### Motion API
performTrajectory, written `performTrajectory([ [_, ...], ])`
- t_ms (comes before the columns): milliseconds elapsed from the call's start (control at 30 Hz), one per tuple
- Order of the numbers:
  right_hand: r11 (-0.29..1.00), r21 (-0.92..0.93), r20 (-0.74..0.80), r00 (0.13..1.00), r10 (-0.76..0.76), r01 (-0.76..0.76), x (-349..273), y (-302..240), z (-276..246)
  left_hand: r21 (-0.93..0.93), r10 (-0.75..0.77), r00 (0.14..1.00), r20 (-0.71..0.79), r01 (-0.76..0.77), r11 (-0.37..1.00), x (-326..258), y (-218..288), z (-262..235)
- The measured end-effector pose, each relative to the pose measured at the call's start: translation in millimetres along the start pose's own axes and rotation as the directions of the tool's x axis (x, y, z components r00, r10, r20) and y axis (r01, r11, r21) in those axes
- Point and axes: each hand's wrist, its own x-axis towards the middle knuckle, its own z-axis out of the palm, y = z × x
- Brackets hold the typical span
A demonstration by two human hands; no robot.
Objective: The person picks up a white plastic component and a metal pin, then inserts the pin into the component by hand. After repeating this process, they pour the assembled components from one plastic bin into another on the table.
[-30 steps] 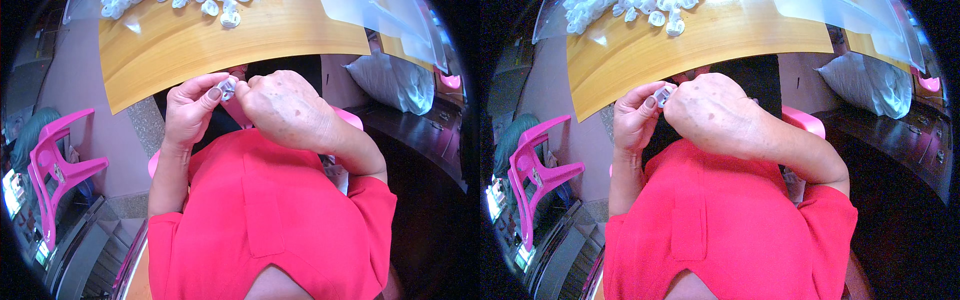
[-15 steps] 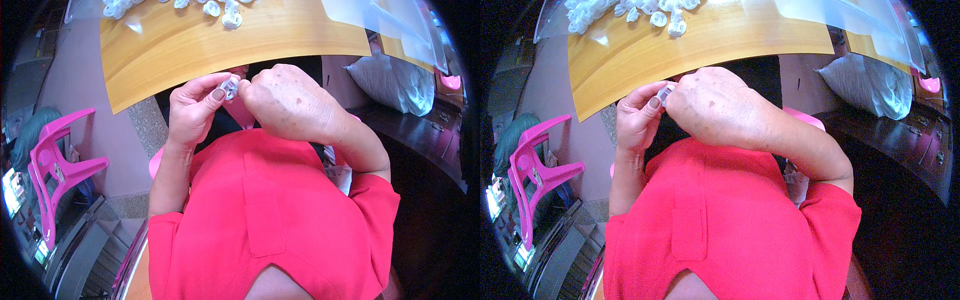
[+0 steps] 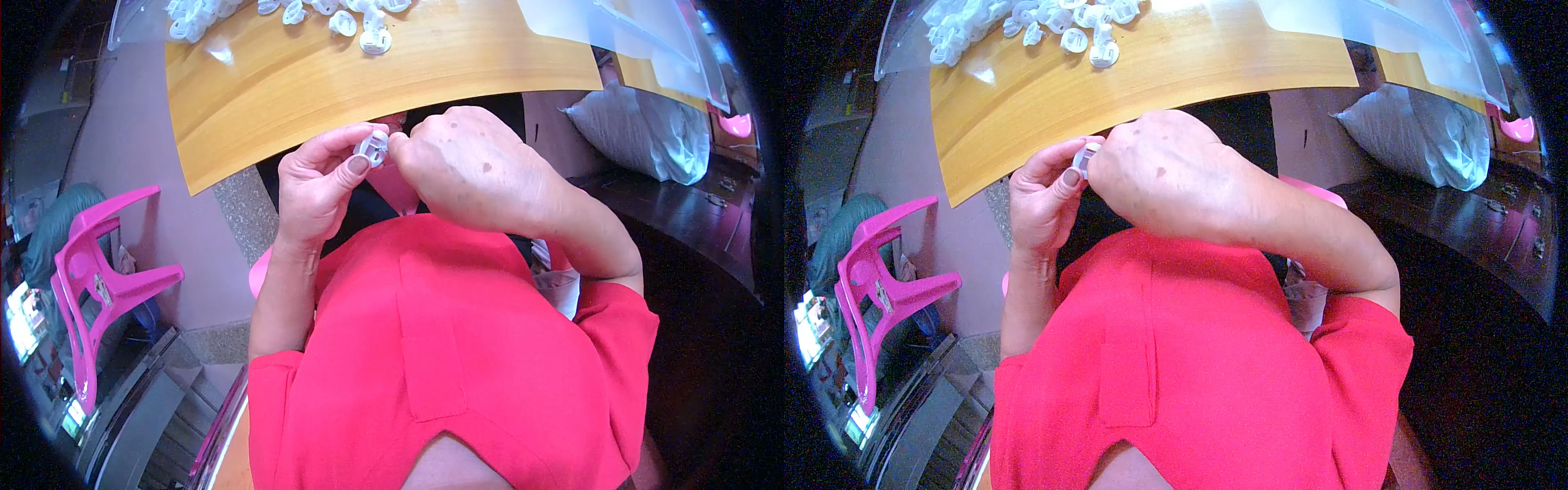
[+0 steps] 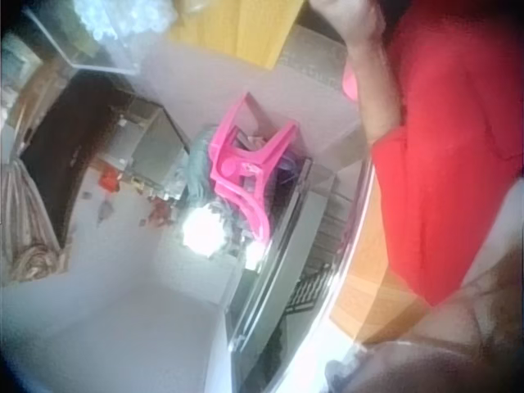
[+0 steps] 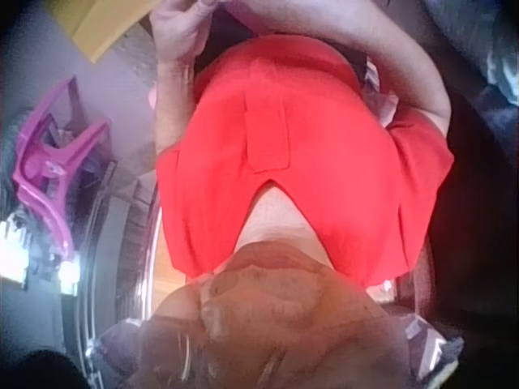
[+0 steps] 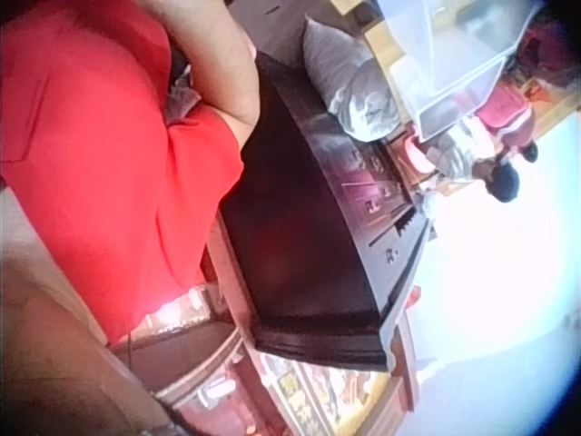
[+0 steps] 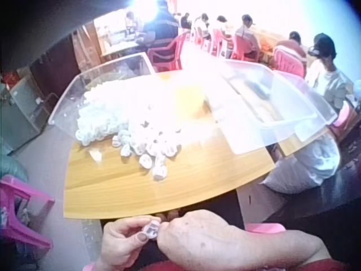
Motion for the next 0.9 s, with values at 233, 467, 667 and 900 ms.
performTrajectory([
  [233,0.998,-0.059,-0.036,0.999,0.005,-0.007,-4,-4,-2,0.039,0.034,0.999,0.005,-0.034,0.999,0,1,0],
  [467,0.994,-0.107,-0.036,0.999,0.022,-0.025,-3,-5,2,-0.006,-0.001,1.0,-0.003,0.001,1.0,0,2,-2],
  [667,0.985,-0.159,0.023,0.997,0.072,-0.068,-3,-8,5,-0.012,-0.001,1.0,-0.001,0.001,1.0,-1,1,-1],
  [900,0.984,-0.143,0.044,0.993,0.111,-0.104,-3,-11,6,0.013,0.006,1.0,-0.021,-0.006,1.0,0,1,0],
])
